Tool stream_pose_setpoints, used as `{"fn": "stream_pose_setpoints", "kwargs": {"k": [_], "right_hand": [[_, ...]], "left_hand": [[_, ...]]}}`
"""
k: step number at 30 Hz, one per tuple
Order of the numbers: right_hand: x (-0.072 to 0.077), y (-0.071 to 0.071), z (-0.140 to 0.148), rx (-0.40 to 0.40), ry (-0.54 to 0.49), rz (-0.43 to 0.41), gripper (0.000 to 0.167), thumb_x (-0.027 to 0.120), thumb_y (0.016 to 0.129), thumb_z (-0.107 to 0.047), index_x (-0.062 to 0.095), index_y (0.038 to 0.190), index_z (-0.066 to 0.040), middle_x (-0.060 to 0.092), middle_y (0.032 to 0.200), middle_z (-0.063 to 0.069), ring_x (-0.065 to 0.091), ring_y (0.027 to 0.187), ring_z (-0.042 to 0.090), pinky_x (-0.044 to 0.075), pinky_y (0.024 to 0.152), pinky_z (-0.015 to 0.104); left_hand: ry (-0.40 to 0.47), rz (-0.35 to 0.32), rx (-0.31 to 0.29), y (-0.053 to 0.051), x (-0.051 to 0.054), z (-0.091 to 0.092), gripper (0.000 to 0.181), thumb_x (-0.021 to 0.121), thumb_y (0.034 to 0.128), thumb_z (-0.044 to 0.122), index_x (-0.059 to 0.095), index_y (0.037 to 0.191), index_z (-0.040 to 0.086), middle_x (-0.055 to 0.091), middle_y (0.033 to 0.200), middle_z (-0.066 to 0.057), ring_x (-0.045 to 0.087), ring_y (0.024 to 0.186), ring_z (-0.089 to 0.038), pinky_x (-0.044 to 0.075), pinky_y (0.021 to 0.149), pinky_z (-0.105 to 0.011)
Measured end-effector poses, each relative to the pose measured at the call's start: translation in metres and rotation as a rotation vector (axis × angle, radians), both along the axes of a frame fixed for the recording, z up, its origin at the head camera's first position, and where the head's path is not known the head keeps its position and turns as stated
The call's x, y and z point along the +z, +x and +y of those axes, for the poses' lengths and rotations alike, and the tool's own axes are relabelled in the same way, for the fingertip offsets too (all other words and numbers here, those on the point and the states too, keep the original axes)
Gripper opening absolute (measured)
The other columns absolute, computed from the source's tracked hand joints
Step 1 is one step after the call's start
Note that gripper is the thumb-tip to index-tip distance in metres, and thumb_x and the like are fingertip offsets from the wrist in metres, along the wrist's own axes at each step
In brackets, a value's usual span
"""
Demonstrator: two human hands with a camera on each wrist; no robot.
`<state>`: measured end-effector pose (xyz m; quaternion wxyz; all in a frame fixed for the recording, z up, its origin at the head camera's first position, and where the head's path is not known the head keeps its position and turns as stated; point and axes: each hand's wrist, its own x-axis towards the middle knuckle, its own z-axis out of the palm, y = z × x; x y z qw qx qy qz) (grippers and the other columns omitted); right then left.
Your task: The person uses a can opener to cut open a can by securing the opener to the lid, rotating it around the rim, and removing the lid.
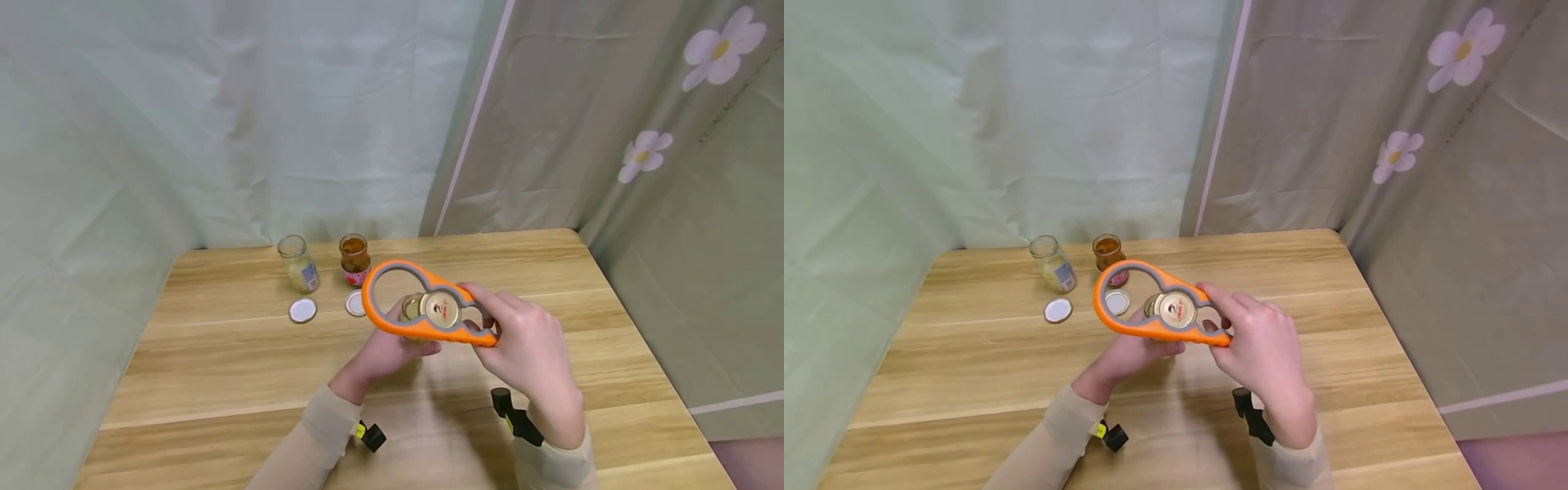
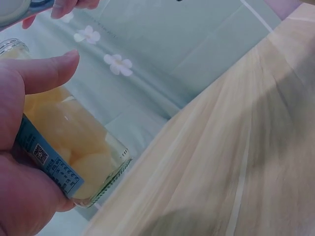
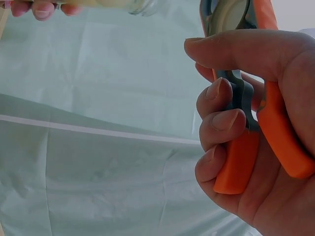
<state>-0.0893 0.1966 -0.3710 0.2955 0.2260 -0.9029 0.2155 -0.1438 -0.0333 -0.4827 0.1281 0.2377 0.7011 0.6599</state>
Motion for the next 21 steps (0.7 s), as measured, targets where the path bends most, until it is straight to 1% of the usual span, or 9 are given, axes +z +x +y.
{"fn": "stream_pose_setpoints", "kwargs": {"k": [3, 6, 9, 12, 15, 18, 21], "right_hand": [[0.0, -0.001, 0.0, -0.003, 0.001, 0.004, 0.06, 0.082, 0.074, -0.004, 0.076, 0.131, -0.023, 0.057, 0.072, -0.009, 0.045, 0.057, 0.006, 0.038, 0.048, 0.028], [-0.001, -0.001, 0.0, -0.006, 0.006, 0.001, 0.058, 0.081, 0.075, -0.006, 0.076, 0.13, -0.024, 0.056, 0.072, -0.01, 0.044, 0.056, 0.006, 0.038, 0.047, 0.028], [-0.001, -0.002, 0.001, -0.007, 0.004, -0.006, 0.057, 0.08, 0.076, -0.007, 0.076, 0.13, -0.024, 0.055, 0.072, -0.01, 0.044, 0.056, 0.007, 0.038, 0.048, 0.029], [-0.001, -0.002, 0.0, -0.004, 0.002, -0.02, 0.056, 0.079, 0.077, -0.008, 0.075, 0.131, -0.024, 0.056, 0.073, -0.011, 0.046, 0.056, 0.008, 0.039, 0.048, 0.029], [-0.002, -0.002, 0.001, -0.002, 0.005, -0.036, 0.055, 0.079, 0.079, -0.01, 0.075, 0.132, -0.025, 0.056, 0.074, -0.011, 0.046, 0.056, 0.008, 0.039, 0.048, 0.03], [-0.003, -0.002, 0.001, 0.004, 0.008, -0.043, 0.056, 0.081, 0.079, -0.01, 0.074, 0.132, -0.025, 0.057, 0.074, -0.011, 0.047, 0.057, 0.009, 0.04, 0.049, 0.03], [-0.003, -0.002, 0.001, 0.003, 0.013, -0.044, 0.058, 0.082, 0.078, -0.009, 0.074, 0.133, -0.025, 0.056, 0.074, -0.011, 0.047, 0.057, 0.009, 0.04, 0.049, 0.03]], "left_hand": [[0.004, -0.026, 0.043, -0.003, -0.002, -0.001, 0.073, 0.09, 0.0882, 0.013, 0.049, 0.148, 0.017, 0.066, 0.136, -0.001, 0.061, 0.125, -0.023, 0.043, 0.113, -0.052], [0.018, -0.063, 0.087, -0.005, -0.005, -0.003, 0.081, 0.092, 0.0869, 0.016, 0.044, 0.153, 0.018, 0.065, 0.139, -0.001, 0.059, 0.13, -0.022, 0.037, 0.118, -0.053], [0.054, -0.081, 0.104, -0.009, -0.01, -0.004, 0.082, 0.089, 0.089, 0.014, 0.042, 0.155, 0.017, 0.061, 0.144, -0.004, 0.054, 0.138, -0.023, 0.033, 0.122, -0.052], [0.087, -0.057, 0.111, -0.014, -0.016, -0.005, 0.072, 0.082, 0.092, 0.003, 0.044, 0.152, 0.015, 0.06, 0.144, -0.007, 0.055, 0.135, -0.025, 0.036, 0.121, -0.05], [0.079, -0.014, 0.128, -0.02, -0.021, -0.004, 0.065, 0.077, 0.0926, -0.004, 0.047, 0.148, 0.012, 0.06, 0.14, -0.009, 0.056, 0.128, -0.025, 0.04, 0.117, -0.048], [0.043, 0.025, 0.157, -0.024, -0.023, -0.003, 0.063, 0.077, 0.0933, -0.001, 0.047, 0.148, 0.011, 0.06, 0.138, -0.009, 0.055, 0.127, -0.023, 0.04, 0.117, -0.046], [0.011, 0.046, 0.181, -0.026, -0.024, -0.001, 0.062, 0.079, 0.0947, 0.004, 0.047, 0.147, 0.007, 0.059, 0.139, -0.011, 0.053, 0.131, -0.023, 0.037, 0.12, -0.046]]}}
